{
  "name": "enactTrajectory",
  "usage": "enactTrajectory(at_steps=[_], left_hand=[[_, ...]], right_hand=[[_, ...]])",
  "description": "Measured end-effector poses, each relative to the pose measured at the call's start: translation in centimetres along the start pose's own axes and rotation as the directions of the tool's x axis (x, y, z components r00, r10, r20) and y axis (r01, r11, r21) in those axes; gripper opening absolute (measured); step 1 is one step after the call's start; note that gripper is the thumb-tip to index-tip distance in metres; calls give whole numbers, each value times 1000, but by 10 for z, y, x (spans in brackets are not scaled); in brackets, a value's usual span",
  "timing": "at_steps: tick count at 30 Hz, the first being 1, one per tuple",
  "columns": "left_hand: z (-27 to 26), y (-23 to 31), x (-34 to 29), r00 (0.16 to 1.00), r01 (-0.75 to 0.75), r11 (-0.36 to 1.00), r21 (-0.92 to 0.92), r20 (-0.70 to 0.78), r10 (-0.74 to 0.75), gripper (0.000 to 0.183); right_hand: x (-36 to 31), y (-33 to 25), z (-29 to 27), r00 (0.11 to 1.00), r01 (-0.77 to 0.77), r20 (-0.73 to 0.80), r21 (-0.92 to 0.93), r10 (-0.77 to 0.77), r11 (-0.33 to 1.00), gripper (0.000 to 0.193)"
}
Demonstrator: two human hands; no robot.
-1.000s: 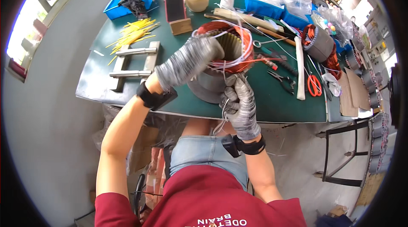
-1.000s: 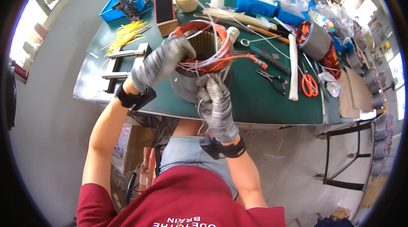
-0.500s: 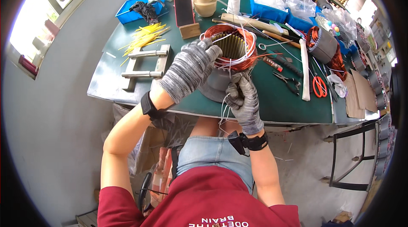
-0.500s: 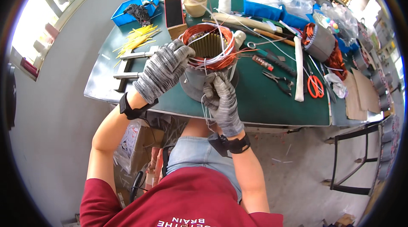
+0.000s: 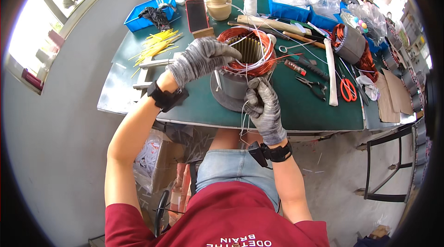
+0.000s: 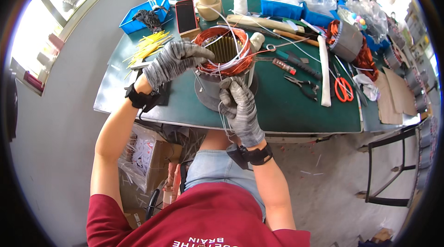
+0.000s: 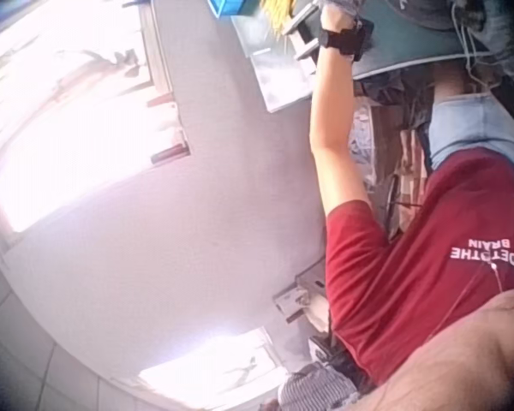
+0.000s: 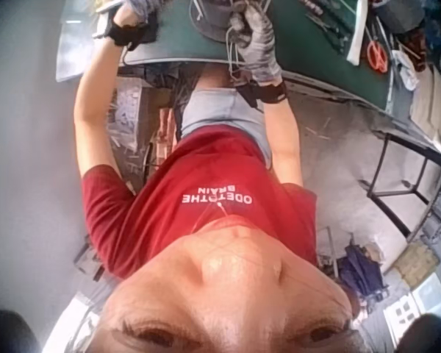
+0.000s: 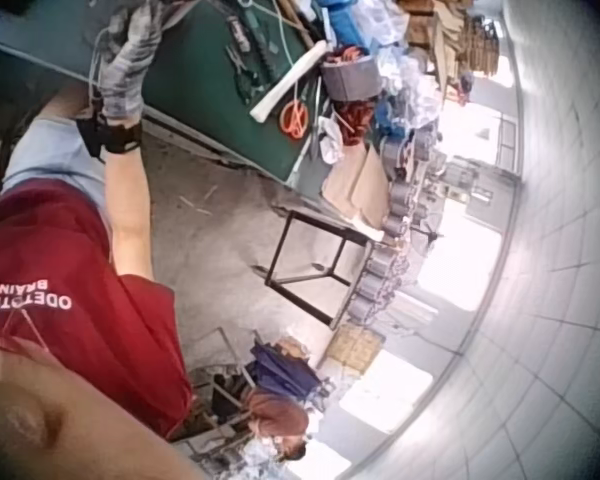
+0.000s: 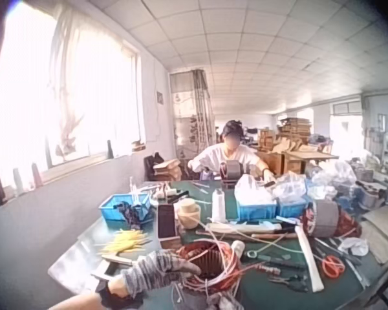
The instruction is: The person is winding copper wire around a motor stator and tying them in place using string and zip ties.
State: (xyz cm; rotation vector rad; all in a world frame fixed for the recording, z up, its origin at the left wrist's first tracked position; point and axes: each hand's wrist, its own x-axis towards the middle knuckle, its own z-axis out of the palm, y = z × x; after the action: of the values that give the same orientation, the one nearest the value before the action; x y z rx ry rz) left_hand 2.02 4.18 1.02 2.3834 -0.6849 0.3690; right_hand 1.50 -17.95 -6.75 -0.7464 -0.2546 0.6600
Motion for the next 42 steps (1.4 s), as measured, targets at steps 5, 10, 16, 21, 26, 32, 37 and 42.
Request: enactTrajectory(at_steps=[5,10,16,21,26,32,37,42], left_hand=[[5,59,22,982,-113,417,902,38,185,31],[11,48,32,813,-449,259,855,271,515,30],[22,33,-12,930,-96,691,716,-182,318,22],[61,15,-42,845,96,964,248,-532,53,16],[63,22,-37,755,182,854,-488,-487,-439,14],[44,36,-36,837,300,953,39,-490,-244,20],[36,55,-21,817,325,726,606,-566,107,20],[18,36,-7,991,69,666,742,-130,43,28]], right_hand=[[5,5,-2,999,49,-13,31,-49,998,20],[4,3,3,996,4,-84,11,-3,1000,19],[2,1,-1,999,20,-35,51,-19,999,19],[3,1,-2,997,27,71,72,-32,997,18],[3,5,3,998,60,-21,11,-60,998,17],[3,10,-1,993,120,11,-37,-120,992,17],[3,11,-4,993,112,-43,-44,-114,993,17],[4,11,-1,995,94,-29,-1,-94,996,19]])
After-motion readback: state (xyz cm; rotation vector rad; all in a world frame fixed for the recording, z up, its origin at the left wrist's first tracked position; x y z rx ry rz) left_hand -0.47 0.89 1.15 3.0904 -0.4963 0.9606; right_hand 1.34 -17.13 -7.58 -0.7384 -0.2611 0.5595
